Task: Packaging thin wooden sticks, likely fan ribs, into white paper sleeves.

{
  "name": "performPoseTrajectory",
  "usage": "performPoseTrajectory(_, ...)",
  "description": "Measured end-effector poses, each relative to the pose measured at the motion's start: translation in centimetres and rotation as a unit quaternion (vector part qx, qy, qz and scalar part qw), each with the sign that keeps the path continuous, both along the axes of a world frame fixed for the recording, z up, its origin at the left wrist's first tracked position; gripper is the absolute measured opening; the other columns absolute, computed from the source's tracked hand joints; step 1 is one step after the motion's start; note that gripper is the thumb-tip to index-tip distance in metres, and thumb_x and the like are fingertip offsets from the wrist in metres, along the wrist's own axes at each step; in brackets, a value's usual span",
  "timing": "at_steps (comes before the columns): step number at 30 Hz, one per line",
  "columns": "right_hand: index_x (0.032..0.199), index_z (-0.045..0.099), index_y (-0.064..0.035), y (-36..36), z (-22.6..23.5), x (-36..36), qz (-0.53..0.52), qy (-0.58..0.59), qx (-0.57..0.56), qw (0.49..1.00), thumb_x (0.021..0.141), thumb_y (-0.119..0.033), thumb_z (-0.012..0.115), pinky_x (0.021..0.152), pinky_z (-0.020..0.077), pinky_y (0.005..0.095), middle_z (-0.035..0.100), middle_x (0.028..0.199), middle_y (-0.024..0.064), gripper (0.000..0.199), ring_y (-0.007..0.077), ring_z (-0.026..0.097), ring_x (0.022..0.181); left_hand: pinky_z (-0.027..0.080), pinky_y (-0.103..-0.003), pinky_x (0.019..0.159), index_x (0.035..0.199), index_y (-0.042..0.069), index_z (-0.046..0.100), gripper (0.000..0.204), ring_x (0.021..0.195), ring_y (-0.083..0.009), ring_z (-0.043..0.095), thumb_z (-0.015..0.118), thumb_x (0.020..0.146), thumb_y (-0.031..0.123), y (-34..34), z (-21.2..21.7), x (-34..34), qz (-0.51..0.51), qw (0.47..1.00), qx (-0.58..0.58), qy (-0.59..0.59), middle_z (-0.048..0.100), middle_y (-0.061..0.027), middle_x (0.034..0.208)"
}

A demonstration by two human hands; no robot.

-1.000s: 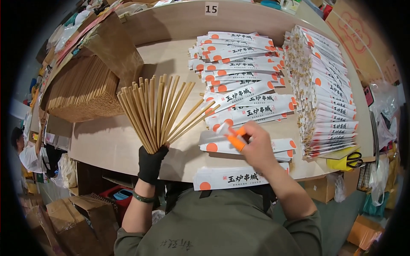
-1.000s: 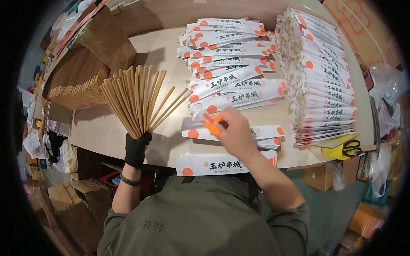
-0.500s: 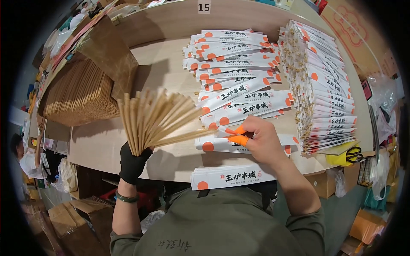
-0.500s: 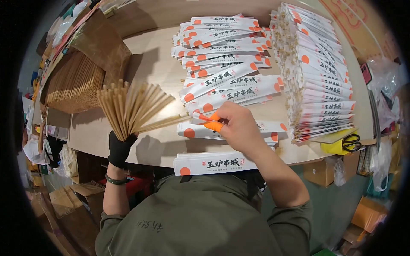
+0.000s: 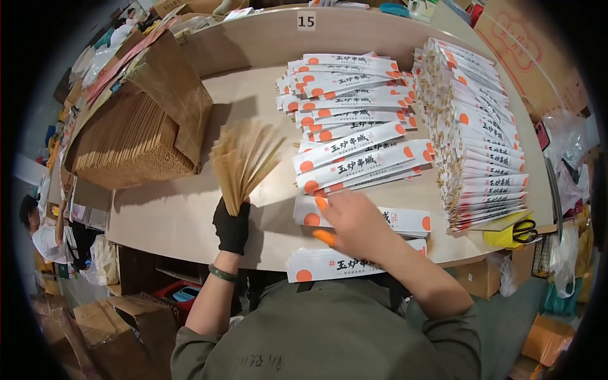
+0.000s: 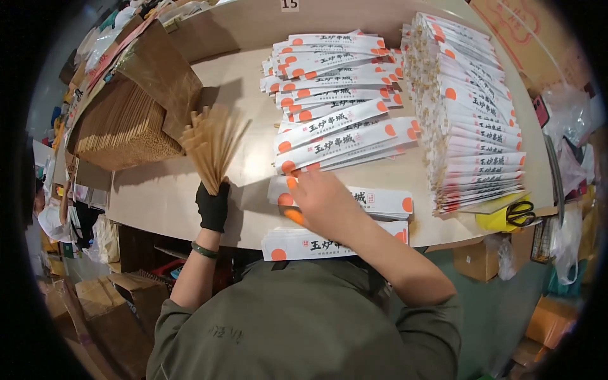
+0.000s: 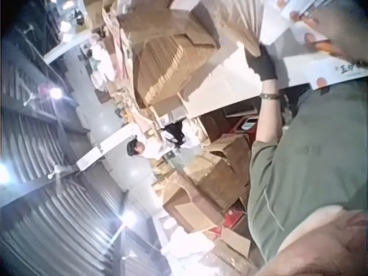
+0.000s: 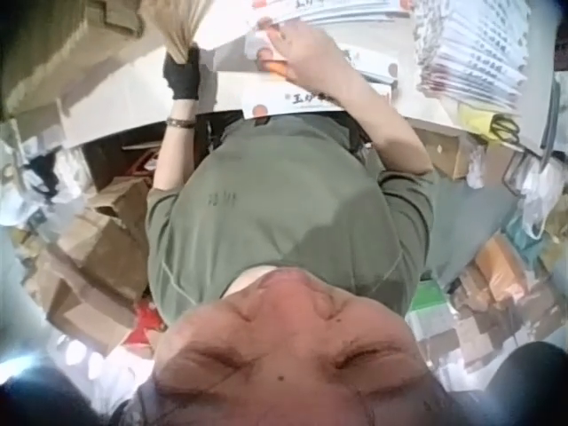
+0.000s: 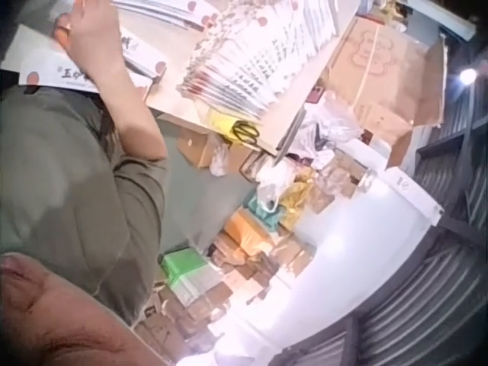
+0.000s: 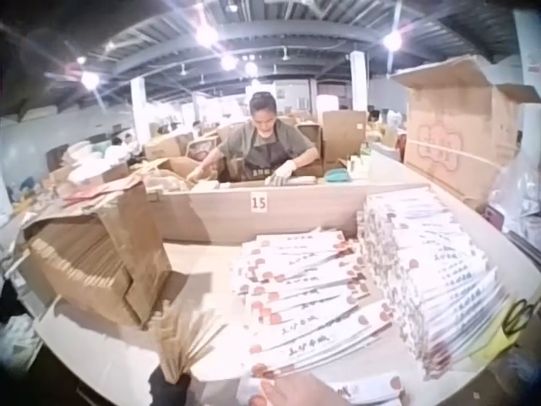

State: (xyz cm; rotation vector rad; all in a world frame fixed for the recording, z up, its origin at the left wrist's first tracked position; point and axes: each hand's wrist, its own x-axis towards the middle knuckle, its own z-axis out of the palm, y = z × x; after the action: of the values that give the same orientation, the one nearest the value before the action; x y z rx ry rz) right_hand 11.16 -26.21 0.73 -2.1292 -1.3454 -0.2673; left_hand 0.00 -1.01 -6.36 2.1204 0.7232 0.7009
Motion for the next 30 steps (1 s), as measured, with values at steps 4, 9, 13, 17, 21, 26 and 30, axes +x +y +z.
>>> performPoseTrajectory(4, 0.09, 0.061, 0.0016, -1.2, -1.9, -1.2, 0.08, -0.072, -0.122, 0.987, 0.072, -0.003, 0.061, 0.063, 0.0438, 0.0327, 0.052, 0.079, 0.0083, 0.019, 0.0224, 0.055, 0.078, 0.049, -0.028, 0.067, 0.099, 0.0, 0.065, 0.026, 0.074, -0.0141, 0.062, 0.068, 0.086, 0.021, -0.1, 0.7, -0.8, -0.02, 0.999, 0.021, -0.019, 0.065, -0.0055, 0.079)
performPoseTrajectory(9, 0.082, 0.062, -0.0016, -1.5, -3.4, -1.3, 0.036, -0.02, 0.008, 0.999, 0.07, -0.006, 0.067, 0.061, 0.0451, 0.0333, 0.055, 0.077, 0.0065, 0.013, 0.0236, 0.056, 0.072, 0.043, -0.025, 0.055, 0.092, 0.001, 0.069, 0.023, 0.059, -0.0097, 0.055, 0.067, 0.087, 0.023, -0.8, 1.3, -1.3, -0.031, 0.989, -0.142, 0.003, 0.06, -0.0006, 0.066)
performPoseTrajectory(13, 0.077, 0.062, -0.0019, -1.6, -3.0, -0.9, 0.014, 0.047, 0.015, 0.999, 0.071, -0.008, 0.074, 0.06, 0.046, 0.0331, 0.057, 0.078, 0.0076, 0.015, 0.025, 0.056, 0.072, 0.042, -0.026, 0.054, 0.089, 0.0, 0.069, 0.024, 0.059, -0.0098, 0.055, 0.07, 0.085, 0.023, -0.6, 1.3, -2.0, 0.008, 0.994, -0.109, 0.012, 0.06, -0.0009, 0.065)
performPoseTrajectory(17, 0.075, 0.059, -0.0004, -1.3, -0.6, 0.3, -0.11, 0.289, 0.055, 0.949, 0.079, -0.009, 0.073, 0.058, 0.0413, 0.0271, 0.054, 0.076, 0.0048, 0.018, 0.015, 0.052, 0.068, 0.048, -0.029, 0.062, 0.088, -0.001, 0.068, 0.021, 0.069, -0.0132, 0.061, 0.072, 0.083, 0.019, -0.6, 2.9, -2.7, 0.021, 0.999, -0.041, -0.001, 0.066, -0.0049, 0.074)
performPoseTrajectory(21, 0.075, 0.062, 0.0007, -1.6, 1.2, 1.4, -0.108, 0.51, 0.117, 0.846, 0.077, -0.004, 0.075, 0.058, 0.0387, 0.0241, 0.049, 0.076, -0.0008, 0.014, 0.0062, 0.048, 0.066, 0.05, -0.031, 0.066, 0.091, 0.0, 0.066, 0.023, 0.073, -0.017, 0.063, 0.074, 0.08, 0.018, 0.6, 3.2, -3.9, 0.002, 1.0, -0.006, 0.003, 0.067, -0.0085, 0.079)
performPoseTrajectory(26, 0.075, 0.064, 0.0026, -2.1, 1.3, 1.6, -0.101, 0.5, 0.102, 0.854, 0.077, -0.002, 0.074, 0.059, 0.0393, 0.0245, 0.049, 0.077, -0.0004, 0.012, 0.0064, 0.048, 0.067, 0.05, -0.033, 0.068, 0.095, 0.0, 0.064, 0.028, 0.076, -0.0208, 0.065, 0.077, 0.078, 0.018, 2.3, 3.6, -4.4, -0.039, 0.999, 0.018, 0.015, 0.068, -0.011, 0.084)
performPoseTrajectory(30, 0.075, 0.065, 0.0027, -2.2, 1.4, 1.5, -0.072, 0.451, 0.102, 0.884, 0.075, -0.004, 0.075, 0.06, 0.0415, 0.0272, 0.052, 0.077, 0.0019, 0.012, 0.0115, 0.051, 0.069, 0.05, -0.031, 0.064, 0.091, -0.001, 0.064, 0.022, 0.071, -0.0161, 0.063, 0.074, 0.081, 0.016, 2.8, 4.1, -4.4, -0.057, 0.998, 0.013, 0.032, 0.066, -0.0075, 0.077)
